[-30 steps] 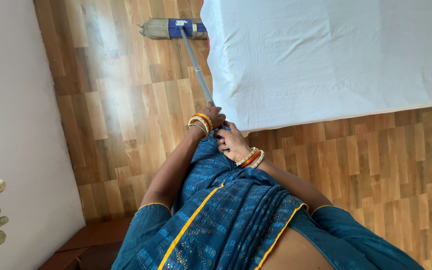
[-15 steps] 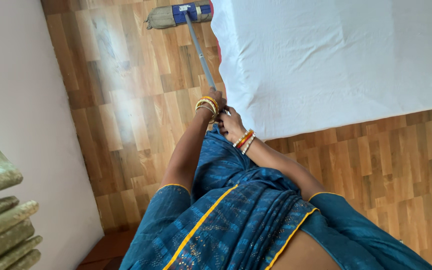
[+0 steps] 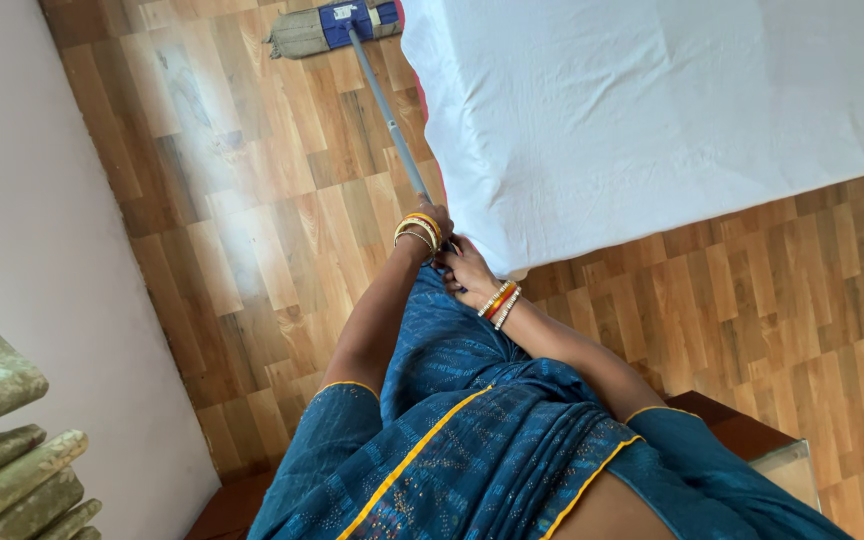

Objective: The person mops a wooden floor using a mop with a blue and white head. They move the mop back and forth across the floor, cleaning the area near a bed and a sofa.

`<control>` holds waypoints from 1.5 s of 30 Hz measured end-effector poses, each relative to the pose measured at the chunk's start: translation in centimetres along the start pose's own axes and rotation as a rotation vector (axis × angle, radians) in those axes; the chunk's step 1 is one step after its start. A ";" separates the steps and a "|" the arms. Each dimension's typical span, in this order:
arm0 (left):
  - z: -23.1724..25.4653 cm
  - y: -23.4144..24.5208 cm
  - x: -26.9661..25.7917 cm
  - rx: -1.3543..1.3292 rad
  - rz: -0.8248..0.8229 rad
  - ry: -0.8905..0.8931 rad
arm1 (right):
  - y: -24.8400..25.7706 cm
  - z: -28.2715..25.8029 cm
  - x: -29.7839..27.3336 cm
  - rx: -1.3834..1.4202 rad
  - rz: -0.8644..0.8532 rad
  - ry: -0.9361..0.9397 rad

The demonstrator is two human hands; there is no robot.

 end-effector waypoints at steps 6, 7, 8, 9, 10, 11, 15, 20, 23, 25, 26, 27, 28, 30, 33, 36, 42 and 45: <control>4.9 0.0 -2.2 0.059 -0.031 -0.041 | 2.0 2.0 -4.3 0.054 0.020 -0.059; 5.6 0.1 -2.6 -0.017 -0.016 -0.015 | 2.5 2.4 -5.1 0.058 0.017 -0.057; 6.5 0.3 -3.1 0.044 0.015 -0.036 | 3.0 2.9 -5.8 0.063 0.014 -0.056; 7.7 0.2 -3.8 0.102 0.044 -0.056 | 3.6 3.5 -6.5 0.072 0.002 -0.058; 9.0 0.0 -4.4 0.159 0.072 -0.076 | 4.2 4.0 -7.2 0.082 -0.009 -0.061; 10.0 0.2 -4.7 0.117 0.088 -0.044 | 4.9 4.5 -7.8 0.091 -0.021 -0.061; 14.6 0.2 -6.5 -0.106 0.097 0.052 | 8.2 7.2 -11.4 0.074 -0.047 -0.097; 22.2 -0.6 -9.2 -0.015 0.126 0.009 | 11.9 10.7 -16.4 0.116 -0.105 -0.126; 25.6 -1.2 -10.4 -0.008 0.203 -0.007 | 13.5 12.5 -19.6 0.154 -0.156 -0.139; 27.2 -2.6 -10.2 -0.139 0.135 0.024 | 14.4 13.4 -21.3 0.182 -0.180 -0.155; 27.8 -3.2 -9.9 -0.203 0.142 0.043 | 14.9 13.9 -22.0 0.196 -0.190 -0.164; 28.1 -4.0 -9.7 -0.264 0.150 0.063 | 15.4 14.4 -22.4 0.198 -0.171 -0.167; 28.3 -4.9 -9.3 -0.325 0.157 0.083 | 15.7 14.9 -22.6 0.199 -0.152 -0.170; 27.3 -6.5 -9.1 -0.854 0.413 0.310 | 16.1 15.6 -22.4 0.175 -0.113 -0.146; 26.8 -9.5 -8.4 -1.160 0.595 0.454 | 16.1 16.6 -20.8 0.083 -0.037 -0.102; 25.7 -11.4 -7.5 -1.226 0.537 0.494 | 16.0 17.2 -19.6 0.003 0.031 -0.100; 19.9 -10.3 -6.8 -1.183 0.595 0.461 | 12.7 14.3 -15.8 0.004 0.047 -0.064; 15.9 -9.2 -6.2 -1.160 0.598 0.466 | 10.7 13.0 -12.6 -0.012 0.072 -0.073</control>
Point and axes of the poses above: each hand's wrist, its own x-axis towards the middle knuckle, its own y-axis out of the back of the hand, z = x × y, the point moved 6 cm from there along x, towards the middle knuckle, and after that the axes turned 8 degrees about -x, right-handed, at the moved point
